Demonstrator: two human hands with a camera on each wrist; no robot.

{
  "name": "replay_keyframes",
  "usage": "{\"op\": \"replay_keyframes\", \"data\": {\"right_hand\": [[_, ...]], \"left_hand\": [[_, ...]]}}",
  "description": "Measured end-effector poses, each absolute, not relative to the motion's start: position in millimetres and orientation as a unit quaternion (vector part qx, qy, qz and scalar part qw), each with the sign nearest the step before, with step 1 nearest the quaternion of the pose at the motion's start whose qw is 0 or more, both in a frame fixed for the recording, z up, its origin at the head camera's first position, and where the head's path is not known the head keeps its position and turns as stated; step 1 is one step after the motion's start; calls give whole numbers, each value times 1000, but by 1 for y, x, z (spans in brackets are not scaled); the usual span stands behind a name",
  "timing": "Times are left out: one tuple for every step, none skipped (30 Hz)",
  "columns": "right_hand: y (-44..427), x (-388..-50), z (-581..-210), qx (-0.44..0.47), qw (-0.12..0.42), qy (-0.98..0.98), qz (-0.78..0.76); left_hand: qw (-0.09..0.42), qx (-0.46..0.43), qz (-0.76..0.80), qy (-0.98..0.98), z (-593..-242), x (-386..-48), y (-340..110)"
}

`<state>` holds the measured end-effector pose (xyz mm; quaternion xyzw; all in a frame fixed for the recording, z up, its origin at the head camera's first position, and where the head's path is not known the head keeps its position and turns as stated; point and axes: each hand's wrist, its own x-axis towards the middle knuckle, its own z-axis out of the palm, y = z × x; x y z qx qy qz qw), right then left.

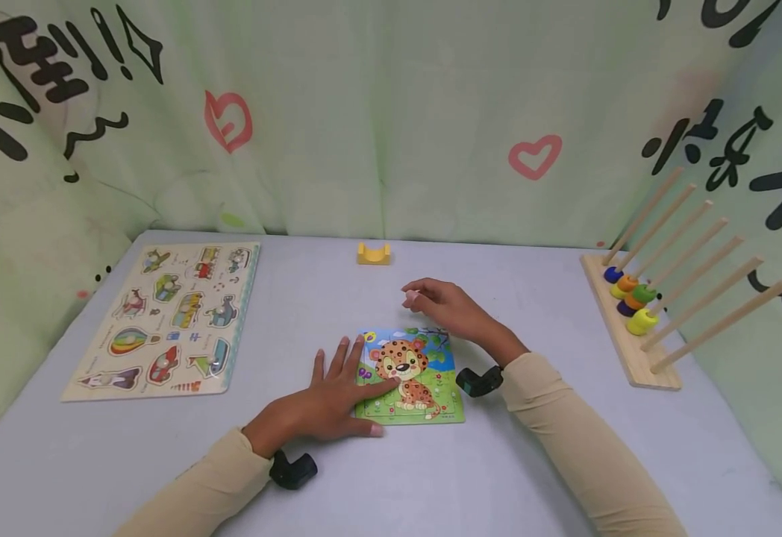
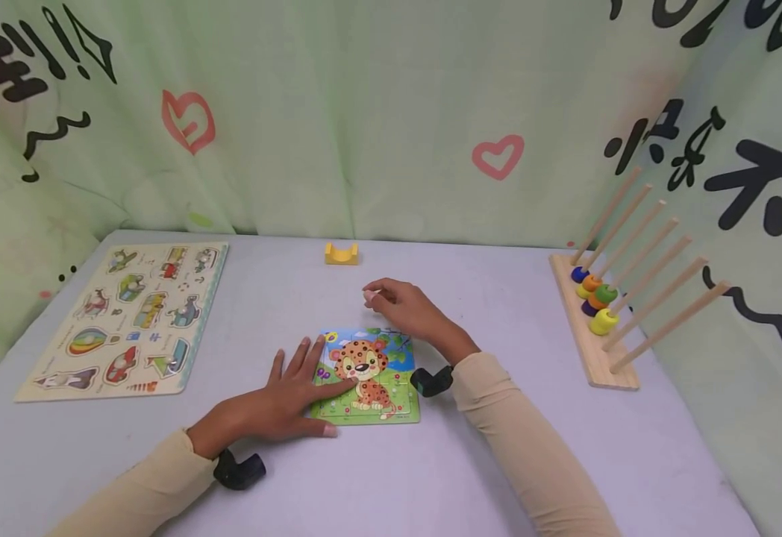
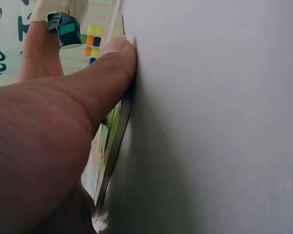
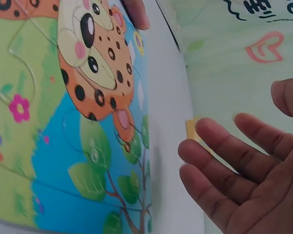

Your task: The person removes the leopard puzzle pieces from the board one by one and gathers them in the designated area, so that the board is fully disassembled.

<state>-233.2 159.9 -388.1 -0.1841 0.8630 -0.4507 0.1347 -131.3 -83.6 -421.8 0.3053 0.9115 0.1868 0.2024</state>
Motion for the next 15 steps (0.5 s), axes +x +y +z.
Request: {"op": "replay_keyframes", "data": {"right_hand": [[159,-234,-390,-188,143,858,-455],[158,-234,-391,-192,151,854,-459],[158,-234,-393,-195,158,850,-464],[157,-235,-393,-198,164,844,-470],[156,-235,-394,-199,168,840,-476],[155,-234,-394,-200,173,836,-481],[154,-234,-394,-200,178,832,-486],[153,-233,-394,-199,182,829,-489],[151,-233,-394,-199,187,826,-492],[150,-233,-394,-198,193,824,-495],[148,-232,-394,-199,198,821,-497],[146,-232,-393,-198,205,819,-498],[144,-231,-393,-199,211,817,-499],[143,-231,-393,-200,216,815,-500],[141,-231,-392,-200,220,815,-498]], "left_hand": [[204,304,187,911,-422,-131,-83],[206,304,188,911,-421,-131,-83],[207,304,188,911,-422,-132,-83],[209,303,189,910,-422,-132,-83],[209,303,190,910,-422,-132,-83],[210,302,191,910,-422,-132,-83],[211,301,192,910,-422,-132,-83],[211,300,194,910,-422,-132,-83],[212,299,196,909,-422,-132,-83],[213,297,199,909,-422,-131,-83],[214,296,201,909,-422,-131,-83],[214,294,203,909,-422,-131,-83],[215,293,204,909,-422,-131,-83],[214,291,204,910,-422,-130,-83],[214,289,203,911,-422,-130,-83]]}}
